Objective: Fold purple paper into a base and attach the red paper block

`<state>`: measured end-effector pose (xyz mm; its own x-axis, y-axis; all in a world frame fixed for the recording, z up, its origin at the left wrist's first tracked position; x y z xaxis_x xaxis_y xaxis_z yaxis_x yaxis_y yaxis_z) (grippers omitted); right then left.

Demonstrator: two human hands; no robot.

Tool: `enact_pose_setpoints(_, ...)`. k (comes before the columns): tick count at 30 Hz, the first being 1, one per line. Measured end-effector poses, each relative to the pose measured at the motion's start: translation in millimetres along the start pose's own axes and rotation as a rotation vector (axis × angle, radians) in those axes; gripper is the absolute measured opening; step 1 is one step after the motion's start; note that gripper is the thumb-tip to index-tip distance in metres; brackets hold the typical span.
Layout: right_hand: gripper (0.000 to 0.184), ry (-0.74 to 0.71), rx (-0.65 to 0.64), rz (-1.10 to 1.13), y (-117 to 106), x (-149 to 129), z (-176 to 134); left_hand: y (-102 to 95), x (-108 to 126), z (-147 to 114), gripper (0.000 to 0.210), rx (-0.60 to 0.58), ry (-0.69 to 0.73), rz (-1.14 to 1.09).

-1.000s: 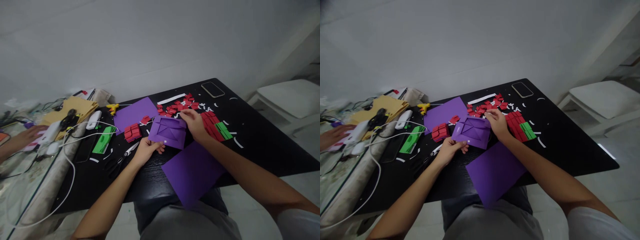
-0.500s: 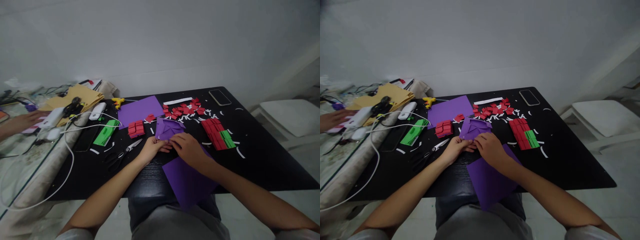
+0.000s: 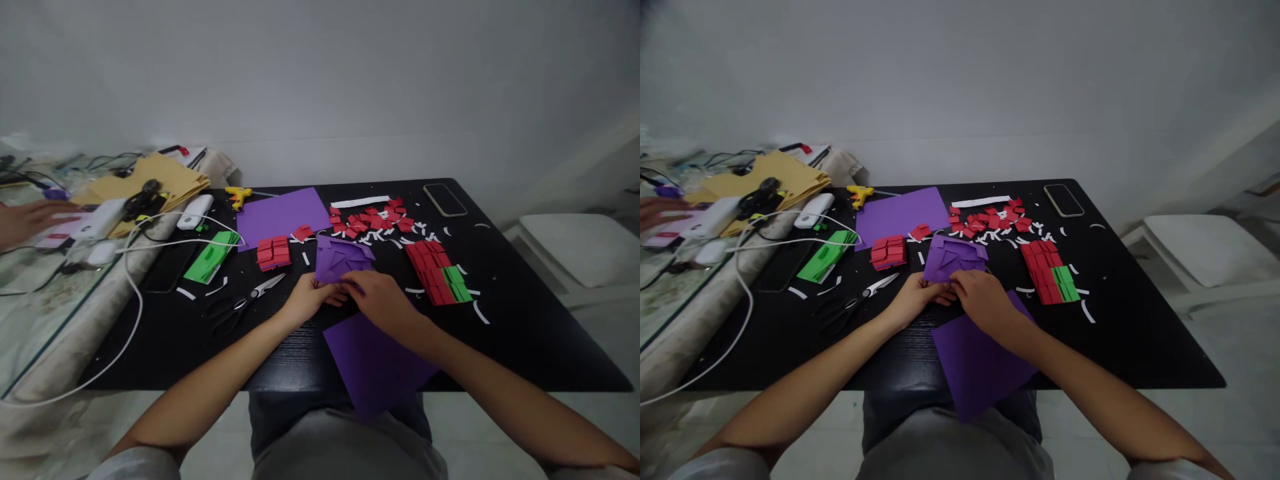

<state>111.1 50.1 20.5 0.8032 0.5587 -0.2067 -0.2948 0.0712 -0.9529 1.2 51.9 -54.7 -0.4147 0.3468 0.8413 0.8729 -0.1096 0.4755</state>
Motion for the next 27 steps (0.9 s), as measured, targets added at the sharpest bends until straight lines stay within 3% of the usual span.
enact_pose_setpoints(9, 0.021, 0.052, -0.022, 0.133, -8.5, 7.1, 10.4, -0.8, -0.9, 1.0, 0.035, -0.009, 0.015, 0.018)
enact_pose_setpoints(20, 0.022, 0.036, -0.036, 0.062, -2.3, 3.9, 8.4, -0.8, -2.5, 0.8, 0.033, 0.004, -0.009, 0.007)
enact_pose_setpoints(23, 0.022, 0.022, 0.015, 0.053, -6.8, 3.8, 7.3, -2.3, -3.2, 0.3, 0.03, 0.025, -0.031, -0.007)
enact_pose_setpoints(27, 0.019, 0.008, 0.165, 0.046, -34.7, 20.2, 6.9, -4.2, -1.1, -0.9, 0.025, 0.058, -0.067, -0.031)
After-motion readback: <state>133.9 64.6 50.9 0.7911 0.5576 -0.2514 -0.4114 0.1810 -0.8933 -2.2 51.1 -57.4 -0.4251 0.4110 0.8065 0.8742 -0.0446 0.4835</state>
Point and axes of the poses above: each hand's wrist, its own z-axis towards the middle knuckle, its own y-axis out of the palm, x = y × z, the point moved 10 cm from there along z, towards the middle knuckle, and after that the axes turned 13 degrees about -z, right-handed, at the moved point
